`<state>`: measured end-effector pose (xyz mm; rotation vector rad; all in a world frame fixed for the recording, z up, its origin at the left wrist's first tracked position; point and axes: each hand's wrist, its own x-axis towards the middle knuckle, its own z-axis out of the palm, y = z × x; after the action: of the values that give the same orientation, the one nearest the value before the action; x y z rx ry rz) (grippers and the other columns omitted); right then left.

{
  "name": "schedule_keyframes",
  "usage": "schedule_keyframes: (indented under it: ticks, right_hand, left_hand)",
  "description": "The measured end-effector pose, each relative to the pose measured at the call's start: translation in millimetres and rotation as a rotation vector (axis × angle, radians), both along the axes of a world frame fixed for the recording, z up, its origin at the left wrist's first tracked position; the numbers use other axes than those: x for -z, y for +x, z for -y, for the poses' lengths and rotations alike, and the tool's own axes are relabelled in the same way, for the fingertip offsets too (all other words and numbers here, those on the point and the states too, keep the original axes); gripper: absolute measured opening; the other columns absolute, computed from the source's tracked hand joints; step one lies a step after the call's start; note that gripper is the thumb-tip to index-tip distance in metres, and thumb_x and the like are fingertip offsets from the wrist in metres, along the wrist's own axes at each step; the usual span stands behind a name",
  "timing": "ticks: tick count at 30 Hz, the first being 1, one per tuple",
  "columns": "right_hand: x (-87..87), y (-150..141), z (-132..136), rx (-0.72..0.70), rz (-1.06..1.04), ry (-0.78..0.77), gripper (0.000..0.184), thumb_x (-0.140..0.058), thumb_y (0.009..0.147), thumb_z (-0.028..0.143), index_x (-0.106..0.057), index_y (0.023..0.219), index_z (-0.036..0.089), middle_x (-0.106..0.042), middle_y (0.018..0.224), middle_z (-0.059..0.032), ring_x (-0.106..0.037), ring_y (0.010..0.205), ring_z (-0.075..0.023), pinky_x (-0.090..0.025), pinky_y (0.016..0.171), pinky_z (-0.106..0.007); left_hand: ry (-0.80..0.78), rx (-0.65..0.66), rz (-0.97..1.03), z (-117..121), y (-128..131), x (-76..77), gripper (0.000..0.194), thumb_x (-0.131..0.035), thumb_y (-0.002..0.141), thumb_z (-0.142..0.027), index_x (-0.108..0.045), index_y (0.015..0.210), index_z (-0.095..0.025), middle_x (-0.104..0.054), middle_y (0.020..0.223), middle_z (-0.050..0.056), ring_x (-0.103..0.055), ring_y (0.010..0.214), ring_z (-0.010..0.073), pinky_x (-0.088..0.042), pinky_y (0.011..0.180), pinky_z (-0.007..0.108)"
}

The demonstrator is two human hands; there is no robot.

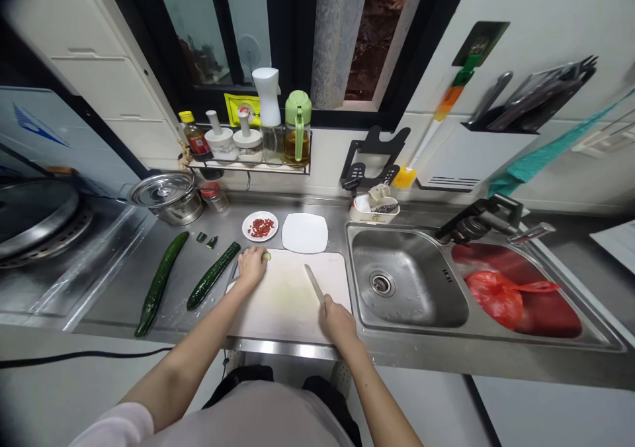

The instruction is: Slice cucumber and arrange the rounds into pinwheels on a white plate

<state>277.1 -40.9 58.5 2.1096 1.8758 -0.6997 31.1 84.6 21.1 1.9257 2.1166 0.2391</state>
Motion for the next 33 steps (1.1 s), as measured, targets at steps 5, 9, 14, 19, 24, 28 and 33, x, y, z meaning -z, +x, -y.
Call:
schedule_keyframes:
  ticks: [5,9,14,19,24,28,33]
  right_hand:
    - [-2.8,-1.2,-0.2,-0.003,0.015,-0.004,0.033,-0.027,0.098,0.029,-0.053,0.114,0.018,-0.071,0.102,-0.0136,-0.067,0.094,-0.0240,-0.042,0.073,-0.031]
    - [-2.6,-1.2,0.8,-0.007,0.019,0.009,0.033,-0.027,0.098,0.029,-0.053,0.116,0.019,-0.070,0.102,-0.0131,-0.067,0.095,-0.0237,-0.041,0.074,-0.030]
    - [-3.5,0.5,0.8,-0.033,0.004,0.004,0.033,-0.028,0.099,0.028,-0.053,0.118,0.019,-0.070,0.104,-0.0135,-0.066,0.098,-0.0239,-0.042,0.077,-0.031]
    - [-9.5,-0.2,2.0,-0.082,0.022,0.011,0.033,-0.029,0.099,0.028,-0.054,0.117,0.017,-0.070,0.104,-0.0149,-0.065,0.100,-0.0245,-0.042,0.079,-0.032]
    - [-15.1,-9.1,11.3,-0.147,0.015,0.019,0.034,-0.027,0.100,0.029,-0.054,0.117,0.018,-0.071,0.102,-0.0131,-0.066,0.098,-0.0236,-0.042,0.078,-0.031]
    - [-18.7,-20.5,16.5,-0.222,0.001,-0.003,0.033,-0.027,0.099,0.026,-0.054,0.117,0.019,-0.071,0.102,-0.0130,-0.065,0.100,-0.0240,-0.042,0.080,-0.032]
    - [-20.1,-28.3,15.3,-0.255,0.005,-0.024,0.031,-0.027,0.100,0.026,-0.053,0.116,0.018,-0.070,0.103,-0.0140,-0.065,0.100,-0.0240,-0.041,0.080,-0.032]
  left_hand:
    - [-0.006,-0.058,0.138,3.4,4.7,-6.4,0.016,-0.055,0.088,-0.027,-0.068,0.095,-0.023,-0.070,0.100,0.007,-0.060,0.101,0.0225,-0.037,0.086,0.033]
    - [-0.154,-0.159,0.393,16.3,14.3,-3.3,0.014,-0.063,0.082,-0.033,-0.068,0.092,-0.024,-0.073,0.090,0.001,-0.064,0.083,0.0163,-0.039,0.068,0.025]
    - [-0.240,-0.150,0.479,35.7,27.0,11.8,0.010,-0.068,0.077,-0.029,-0.069,0.084,-0.022,-0.072,0.082,-0.001,-0.063,0.074,0.0129,-0.038,0.062,0.022]
    - [-0.170,-0.107,0.435,40.8,28.1,20.5,0.012,-0.065,0.079,-0.024,-0.071,0.090,-0.023,-0.072,0.089,0.001,-0.064,0.085,0.0160,-0.041,0.069,0.024]
    - [-0.118,-0.095,0.367,40.0,24.5,22.8,0.018,-0.058,0.083,-0.018,-0.070,0.096,-0.023,-0.071,0.095,0.004,-0.063,0.093,0.0185,-0.043,0.076,0.027]
    - [-0.146,-0.103,0.325,37.6,24.2,22.5,0.017,-0.061,0.081,-0.017,-0.069,0.094,-0.023,-0.070,0.096,0.004,-0.063,0.093,0.0190,-0.043,0.077,0.027]
    - [-0.188,-0.107,0.336,32.9,23.3,21.8,0.016,-0.064,0.078,-0.017,-0.068,0.093,-0.023,-0.070,0.093,0.002,-0.062,0.093,0.0185,-0.042,0.075,0.026]
